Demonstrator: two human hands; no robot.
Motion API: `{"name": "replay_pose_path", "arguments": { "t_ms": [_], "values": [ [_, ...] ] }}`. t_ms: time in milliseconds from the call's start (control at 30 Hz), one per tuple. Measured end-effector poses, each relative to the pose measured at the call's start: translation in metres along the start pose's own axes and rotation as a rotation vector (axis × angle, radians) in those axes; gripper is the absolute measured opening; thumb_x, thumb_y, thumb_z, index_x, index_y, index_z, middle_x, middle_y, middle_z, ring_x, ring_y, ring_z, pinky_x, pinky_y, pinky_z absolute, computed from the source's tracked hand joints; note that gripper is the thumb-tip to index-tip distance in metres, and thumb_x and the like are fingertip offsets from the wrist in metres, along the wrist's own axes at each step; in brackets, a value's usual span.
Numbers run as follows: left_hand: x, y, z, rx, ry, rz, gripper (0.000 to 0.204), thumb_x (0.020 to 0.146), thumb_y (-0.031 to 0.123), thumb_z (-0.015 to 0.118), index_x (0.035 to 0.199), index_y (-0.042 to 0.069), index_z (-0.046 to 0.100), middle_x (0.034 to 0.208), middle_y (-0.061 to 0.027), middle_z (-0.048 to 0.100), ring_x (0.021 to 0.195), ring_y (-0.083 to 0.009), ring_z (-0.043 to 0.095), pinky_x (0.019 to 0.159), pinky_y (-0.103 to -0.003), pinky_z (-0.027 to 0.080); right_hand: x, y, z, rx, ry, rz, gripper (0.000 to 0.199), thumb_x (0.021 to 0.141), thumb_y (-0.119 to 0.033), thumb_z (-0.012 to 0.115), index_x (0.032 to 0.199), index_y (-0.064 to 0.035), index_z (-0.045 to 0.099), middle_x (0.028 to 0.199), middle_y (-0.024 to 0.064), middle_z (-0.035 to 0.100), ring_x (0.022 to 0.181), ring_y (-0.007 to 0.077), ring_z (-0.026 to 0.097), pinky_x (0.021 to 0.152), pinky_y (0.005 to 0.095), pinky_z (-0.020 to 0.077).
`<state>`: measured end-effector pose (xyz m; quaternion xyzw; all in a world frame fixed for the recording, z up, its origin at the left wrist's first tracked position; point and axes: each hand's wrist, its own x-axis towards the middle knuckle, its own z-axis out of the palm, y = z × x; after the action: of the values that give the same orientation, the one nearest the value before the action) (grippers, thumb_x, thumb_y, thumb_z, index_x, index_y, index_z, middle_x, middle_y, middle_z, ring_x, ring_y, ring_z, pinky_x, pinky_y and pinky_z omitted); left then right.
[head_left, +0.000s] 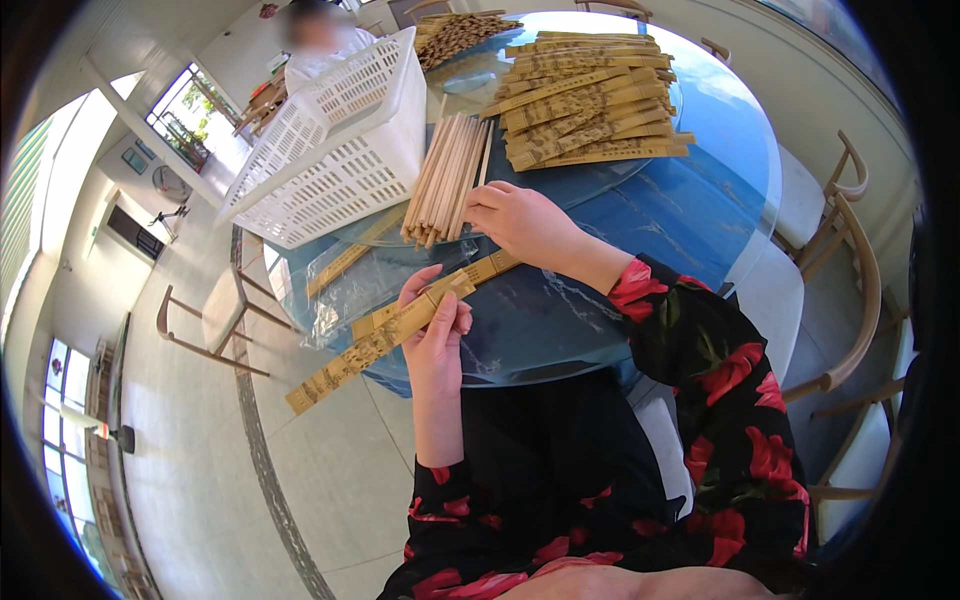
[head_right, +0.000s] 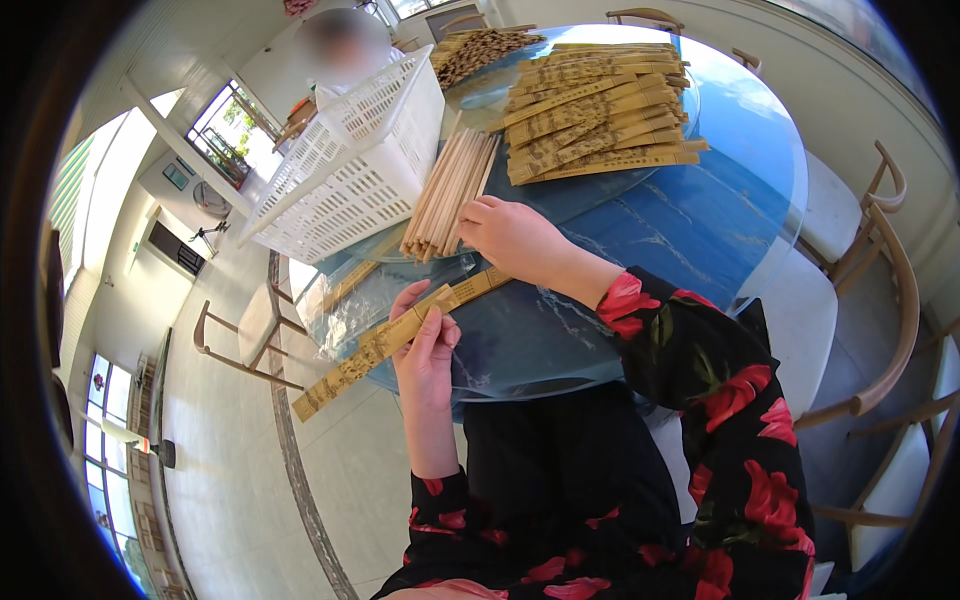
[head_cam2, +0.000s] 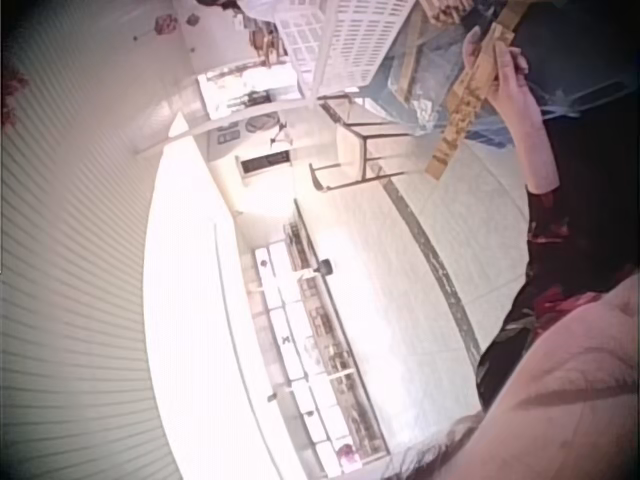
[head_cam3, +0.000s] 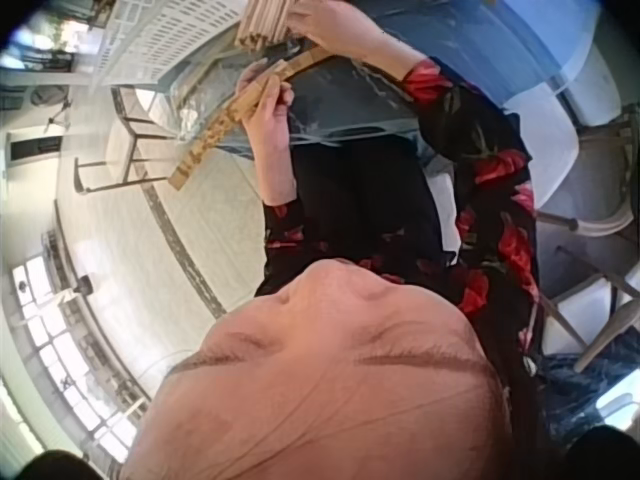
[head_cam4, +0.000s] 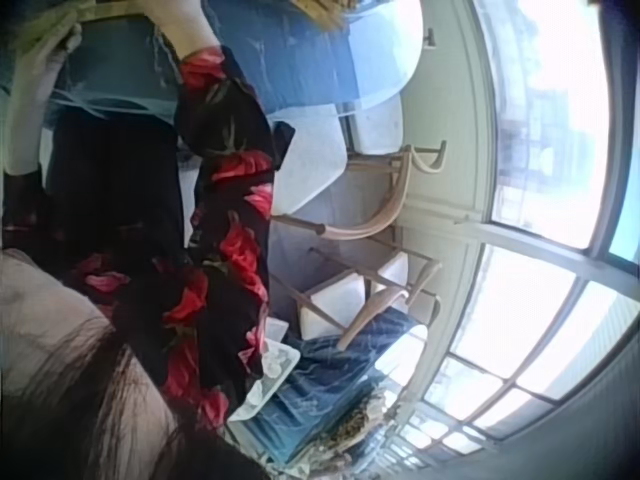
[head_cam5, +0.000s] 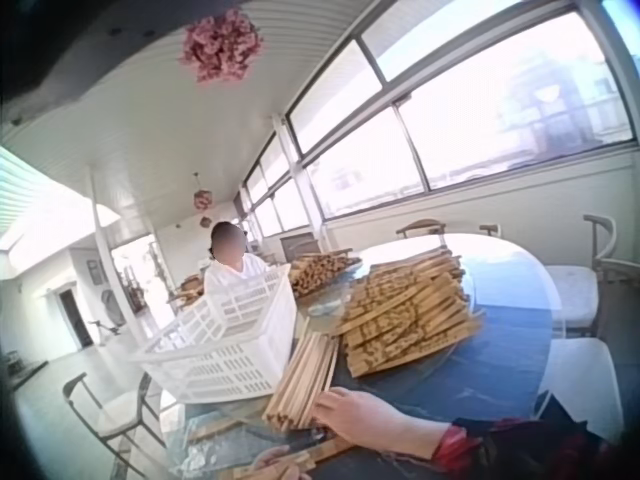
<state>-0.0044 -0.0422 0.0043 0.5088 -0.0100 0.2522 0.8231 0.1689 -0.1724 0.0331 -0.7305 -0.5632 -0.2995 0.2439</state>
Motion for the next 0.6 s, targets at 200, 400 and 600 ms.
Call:
{"name": "replay_pose_path", "arguments": {
  "t_ms": [200,400,600],
  "values": [
    [0.001,-0.002,0.003,-0.027,0.038,0.013,0.035,0.095,0.002,0.063,0.128,0.001,0.052,0.092,-0.0043,0.059,0.070,-0.0094,0.056,0.060,-0.022,0.045,0.013,0.006,-0.059,0.036,0.577,-0.034,0.012,0.093,-0.009,0.062,0.103,-0.0040,0.061,0.093,0.0072,0.068,0.080,0.0239,0.067,0.072,0.0325,0.0554],
    [-0.002,0.001,-0.001,-0.090,0.069,0.047,0.030,0.097,0.003,0.060,0.126,0.002,0.053,0.086,-0.0043,0.061,0.070,-0.0095,0.056,0.063,-0.022,0.046,-0.001,0.030,-0.080,0.889,0.992,0.439,0.013,0.106,-0.018,0.046,0.105,-0.0051,0.048,0.087,0.0119,0.069,0.065,0.0149,0.065,0.062,0.0272,0.0545],
    [0.001,-0.004,-0.002,-0.114,0.063,0.072,0.027,0.097,0.004,0.060,0.123,0.003,0.053,0.087,-0.0055,0.062,0.070,-0.0098,0.056,0.063,-0.024,0.047,-0.018,0.065,-0.066,1.485,0.973,0.957,0.015,0.102,-0.020,0.056,0.098,-0.0092,0.047,0.084,0.0110,0.068,0.065,0.0122,0.062,0.057,0.0225,0.0506]
  ]
}}
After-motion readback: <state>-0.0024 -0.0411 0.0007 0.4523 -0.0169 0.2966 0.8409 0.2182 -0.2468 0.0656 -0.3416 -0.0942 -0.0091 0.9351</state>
